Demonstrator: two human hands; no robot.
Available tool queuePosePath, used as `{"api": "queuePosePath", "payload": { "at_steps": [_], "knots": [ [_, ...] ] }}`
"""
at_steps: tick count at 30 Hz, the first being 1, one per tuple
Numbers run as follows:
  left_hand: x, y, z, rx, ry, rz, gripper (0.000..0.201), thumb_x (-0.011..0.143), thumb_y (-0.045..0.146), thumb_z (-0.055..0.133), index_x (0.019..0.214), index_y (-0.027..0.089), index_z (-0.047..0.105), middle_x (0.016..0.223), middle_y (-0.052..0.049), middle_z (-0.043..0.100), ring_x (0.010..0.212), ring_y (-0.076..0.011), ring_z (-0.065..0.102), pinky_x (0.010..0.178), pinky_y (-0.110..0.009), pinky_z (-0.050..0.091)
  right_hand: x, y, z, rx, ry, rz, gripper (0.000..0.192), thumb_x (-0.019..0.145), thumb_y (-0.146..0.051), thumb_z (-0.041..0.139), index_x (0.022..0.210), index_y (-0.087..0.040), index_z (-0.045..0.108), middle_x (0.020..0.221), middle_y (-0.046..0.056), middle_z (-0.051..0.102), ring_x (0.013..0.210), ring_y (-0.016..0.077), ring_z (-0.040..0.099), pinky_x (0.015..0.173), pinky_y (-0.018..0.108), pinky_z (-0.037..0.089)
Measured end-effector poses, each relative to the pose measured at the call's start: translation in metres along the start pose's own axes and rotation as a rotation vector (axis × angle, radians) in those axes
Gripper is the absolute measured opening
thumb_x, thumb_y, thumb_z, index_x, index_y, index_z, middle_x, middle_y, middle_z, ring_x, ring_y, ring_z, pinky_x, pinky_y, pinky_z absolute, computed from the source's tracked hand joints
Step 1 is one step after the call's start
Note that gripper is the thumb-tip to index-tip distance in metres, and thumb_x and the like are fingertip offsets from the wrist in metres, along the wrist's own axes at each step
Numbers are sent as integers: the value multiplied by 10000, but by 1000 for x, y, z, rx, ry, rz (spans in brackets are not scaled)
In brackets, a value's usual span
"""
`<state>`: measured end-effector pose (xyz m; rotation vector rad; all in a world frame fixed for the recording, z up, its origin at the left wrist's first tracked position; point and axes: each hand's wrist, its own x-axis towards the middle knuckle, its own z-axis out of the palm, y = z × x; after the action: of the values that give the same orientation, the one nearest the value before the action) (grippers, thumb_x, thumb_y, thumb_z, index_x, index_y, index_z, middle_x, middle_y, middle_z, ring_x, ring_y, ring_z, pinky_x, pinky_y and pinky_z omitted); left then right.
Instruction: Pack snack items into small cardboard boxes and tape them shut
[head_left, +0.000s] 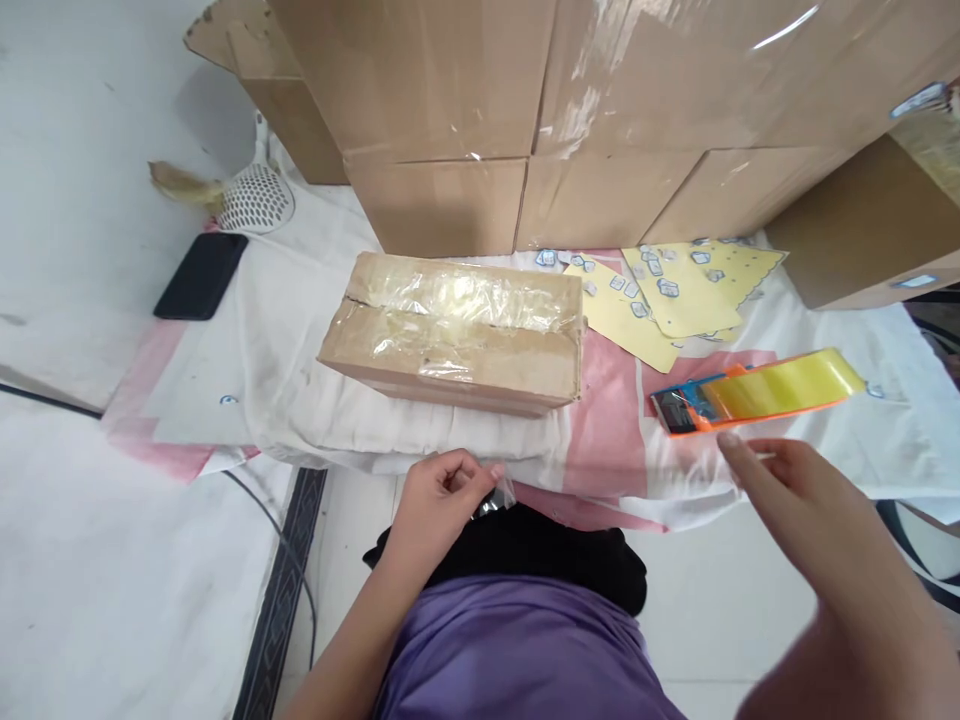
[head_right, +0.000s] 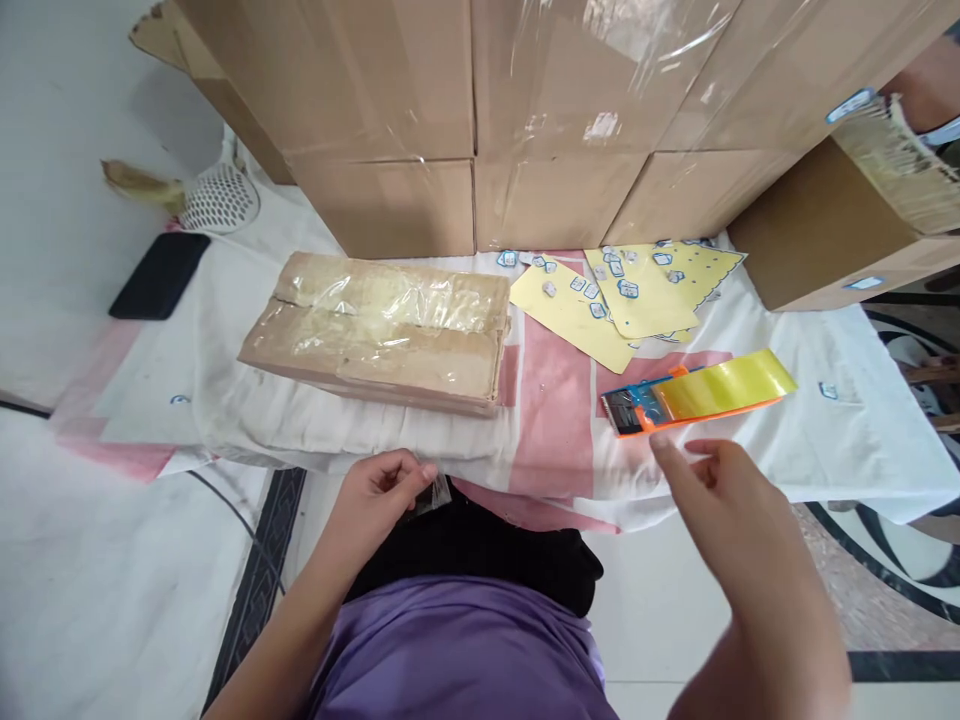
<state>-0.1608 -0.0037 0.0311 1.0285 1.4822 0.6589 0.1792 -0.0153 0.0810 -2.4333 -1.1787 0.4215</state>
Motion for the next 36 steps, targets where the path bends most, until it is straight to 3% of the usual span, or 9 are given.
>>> {"api": "queuePosePath", "payload": {
  "at_steps": [5, 7, 9, 11, 18, 21, 25, 31, 36],
  "knots": [
    [-8, 9, 2, 71, -44, 59, 441, 772, 555, 755, 583, 181, 618, 470, 54, 397, 484, -82, 327, 483, -219, 231, -83, -47, 21, 149, -395, -531, 642, 739, -708, 759, 1195, -258, 716, 870, 65, 755, 719, 267, 714, 612, 378, 562],
    [-7, 14, 1, 98, -8, 121, 398, 786, 510, 764, 592, 181, 649, 470, 49, 460, 476, -81, 371, 476, -211, 267, -105, -70, 46, 209, -436, -666, 690, 769, -581, 813, 1327, -212, 643, 938, 72, 758, 786, 255, 721, 677, 367, 586],
    [-6, 19, -2, 106, 64, 192, 376, 800, 468, 772, 592, 180, 651, 480, 48, 512, 470, -76, 409, 472, -200, 298, -112, -89, 67, 256, -400, -746, 417, 894, -430, 738, 1229, -190, 677, 823, 36, 719, 712, 210, 678, 644, 324, 549],
    [-6, 22, -7, 97, 124, 273, 355, 820, 429, 774, 600, 177, 655, 490, 49, 547, 463, -70, 436, 466, -188, 325, -106, -102, 78, 303, -352, -807, 148, 997, -276, 604, 1034, -190, 719, 729, 16, 670, 658, 173, 623, 612, 292, 492],
    [-16, 17, -18, 95, 148, 455, 56, 899, 235, 739, 885, 239, 793, 716, 43, 737, 591, -73, 630, 576, -161, 484, -63, -122, 64, 402, -474, -900, 160, 1002, -160, 609, 916, -191, 740, 742, -14, 660, 672, 110, 600, 606, 245, 447],
    [-19, 20, -24, 20, 79, 429, 240, 908, 210, 735, 1136, 279, 756, 705, 66, 712, 574, -71, 626, 554, -157, 495, -54, -124, 43, 252, -365, -1230, 164, 1004, -123, 591, 932, -174, 729, 691, -16, 619, 652, 135, 527, 629, 319, 380],
    [-21, 40, -31, -47, 32, 615, 377, 916, 177, 740, 1257, 329, 686, 761, 79, 748, 590, -64, 648, 543, -133, 515, -35, -150, 8, 51, -245, -1568, 133, 992, -128, 612, 948, -182, 724, 694, -17, 629, 694, 166, 482, 728, 383, 343],
    [-19, 66, -15, -192, 460, 696, 425, 922, 160, 741, 1300, 329, 645, 956, 51, 806, 638, -44, 689, 589, -102, 576, 4, -227, -1, 137, -321, -1617, 297, 1029, -194, 557, 760, -211, 683, 647, -21, 575, 653, 147, 519, 695, 351, 335],
    [-11, 73, -16, -254, 613, 666, 609, 908, 205, 758, 1449, 368, 532, 1340, -39, 710, 615, -35, 664, 570, -161, 603, 25, -253, 7, 152, -337, -1661, 245, 1003, -197, 589, 771, -223, 663, 682, -22, 636, 665, 154, 588, 734, 340, 401]
  ]
}}
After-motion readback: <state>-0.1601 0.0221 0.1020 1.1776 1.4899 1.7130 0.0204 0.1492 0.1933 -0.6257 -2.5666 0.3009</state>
